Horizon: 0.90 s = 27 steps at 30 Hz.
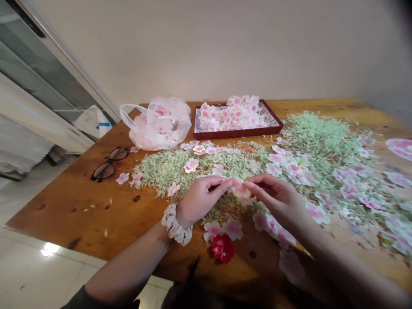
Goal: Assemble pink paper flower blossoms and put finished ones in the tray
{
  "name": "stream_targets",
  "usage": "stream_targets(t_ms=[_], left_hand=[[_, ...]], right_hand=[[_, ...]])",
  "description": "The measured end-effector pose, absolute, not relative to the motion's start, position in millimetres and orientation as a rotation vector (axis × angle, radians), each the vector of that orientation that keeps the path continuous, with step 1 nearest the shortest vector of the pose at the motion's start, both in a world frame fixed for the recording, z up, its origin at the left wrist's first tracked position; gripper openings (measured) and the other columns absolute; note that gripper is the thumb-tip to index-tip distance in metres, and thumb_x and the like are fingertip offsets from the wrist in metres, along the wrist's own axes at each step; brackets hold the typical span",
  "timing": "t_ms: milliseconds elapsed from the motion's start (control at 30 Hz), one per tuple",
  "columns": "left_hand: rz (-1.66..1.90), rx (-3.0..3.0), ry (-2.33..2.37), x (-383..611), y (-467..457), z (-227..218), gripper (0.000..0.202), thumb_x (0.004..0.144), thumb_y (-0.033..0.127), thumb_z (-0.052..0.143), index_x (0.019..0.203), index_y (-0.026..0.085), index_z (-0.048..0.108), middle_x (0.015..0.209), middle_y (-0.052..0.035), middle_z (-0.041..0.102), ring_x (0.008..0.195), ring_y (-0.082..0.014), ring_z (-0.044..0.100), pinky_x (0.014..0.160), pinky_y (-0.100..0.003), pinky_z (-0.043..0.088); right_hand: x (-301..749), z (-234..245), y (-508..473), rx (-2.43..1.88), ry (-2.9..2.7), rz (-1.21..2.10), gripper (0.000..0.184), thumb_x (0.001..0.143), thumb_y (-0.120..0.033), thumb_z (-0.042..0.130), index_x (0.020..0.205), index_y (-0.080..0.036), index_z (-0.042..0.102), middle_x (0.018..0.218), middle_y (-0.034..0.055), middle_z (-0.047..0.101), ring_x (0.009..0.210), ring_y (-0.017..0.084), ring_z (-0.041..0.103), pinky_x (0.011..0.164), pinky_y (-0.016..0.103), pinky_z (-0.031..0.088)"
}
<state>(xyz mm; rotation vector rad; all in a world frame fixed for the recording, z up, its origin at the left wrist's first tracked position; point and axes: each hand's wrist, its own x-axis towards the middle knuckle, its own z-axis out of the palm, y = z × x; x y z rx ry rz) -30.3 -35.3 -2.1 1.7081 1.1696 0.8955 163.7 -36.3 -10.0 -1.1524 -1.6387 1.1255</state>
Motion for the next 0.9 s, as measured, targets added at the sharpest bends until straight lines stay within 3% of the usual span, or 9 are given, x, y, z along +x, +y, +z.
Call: stream_targets(t_ms=[67,133,233,300,367,467,533,700,900], left_hand=[[0.980,1.694,1.189,-32,-33,-5,0.023,0.087,0.035,0.056,0.091,0.019,0.072,0.098,-0.0046,0.071,0.094,-0.0167,0.063,0.087,-0.029,0.046],[1.021,1.618,1.216,-35,-30,-8,0.023,0.085,0.036,0.059,0.094,0.018,0.070,0.084,-0.0033,0.071,0.072,-0.0130,0.064,0.070,-0.025,0.050],[0.998,1.437,1.226,-38,-30,-10,0.030,0.086,0.042,0.056,0.101,0.018,0.066,0.062,0.0016,0.065,0.035,-0.0054,0.043,0.038,-0.019,0.039],[0.979,1.380,1.192,-38,-31,-9,0.030,0.087,0.041,0.053,0.103,0.017,0.064,0.055,0.0032,0.062,0.029,-0.0043,0.039,0.035,-0.019,0.037],[0.982,1.356,1.114,-37,-32,-7,0.028,0.089,0.037,0.052,0.105,0.016,0.062,0.057,0.0016,0.064,0.037,-0.0072,0.052,0.044,-0.020,0.048],[1.027,1.330,0.990,-34,-34,-4,0.025,0.089,0.031,0.053,0.106,0.014,0.061,0.084,-0.0068,0.071,0.075,-0.0148,0.069,0.073,-0.028,0.057],[1.053,1.359,0.972,-33,-35,-3,0.025,0.089,0.031,0.054,0.105,0.014,0.062,0.103,-0.0099,0.069,0.093,-0.0168,0.067,0.085,-0.030,0.054],[1.042,1.602,1.121,-38,-31,-6,0.038,0.095,0.042,0.038,0.113,0.018,0.061,0.120,-0.0106,0.062,0.105,-0.0206,0.061,0.090,-0.036,0.051],[1.105,2.169,1.615,-43,-23,-11,0.038,0.088,0.037,0.053,0.124,0.024,0.055,0.145,-0.0093,0.035,0.133,-0.0279,0.033,0.111,-0.050,0.025]], right_hand=[[165,-11,-34,-1.185,-1.568,1.107,0.019,0.084,-0.036,0.061,0.082,-0.018,0.063,0.064,0.0005,0.061,0.053,0.010,0.056,0.047,0.020,0.045],[168,-13,-32,-1.166,-1.495,1.133,0.020,0.084,-0.037,0.061,0.080,-0.018,0.061,0.057,-0.0015,0.057,0.047,0.009,0.052,0.042,0.019,0.042],[171,-14,-29,-1.107,-1.397,1.249,0.020,0.085,-0.038,0.060,0.081,-0.018,0.059,0.058,-0.0005,0.061,0.046,0.009,0.054,0.041,0.019,0.043],[172,-13,-29,-1.104,-1.384,1.267,0.020,0.085,-0.038,0.060,0.085,-0.018,0.060,0.068,0.0027,0.067,0.051,0.010,0.059,0.042,0.018,0.045],[172,-12,-29,-1.112,-1.409,1.244,0.020,0.084,-0.037,0.061,0.087,-0.018,0.062,0.079,0.0059,0.071,0.058,0.011,0.063,0.044,0.019,0.046],[171,-9,-32,-1.127,-1.455,1.193,0.019,0.082,-0.036,0.064,0.085,-0.017,0.064,0.077,0.0060,0.072,0.060,0.013,0.065,0.046,0.020,0.049],[170,-8,-35,-1.128,-1.493,1.140,0.017,0.080,-0.035,0.067,0.083,-0.018,0.065,0.071,0.0044,0.071,0.061,0.014,0.066,0.049,0.021,0.050],[170,-8,-39,-1.103,-1.628,0.967,0.012,0.078,-0.031,0.070,0.081,-0.020,0.067,0.077,0.0044,0.072,0.070,0.016,0.068,0.060,0.025,0.054],[168,-6,-40,-1.116,-1.531,0.987,0.016,0.075,-0.033,0.072,0.079,-0.019,0.065,0.075,0.0047,0.072,0.068,0.017,0.069,0.057,0.025,0.055]])
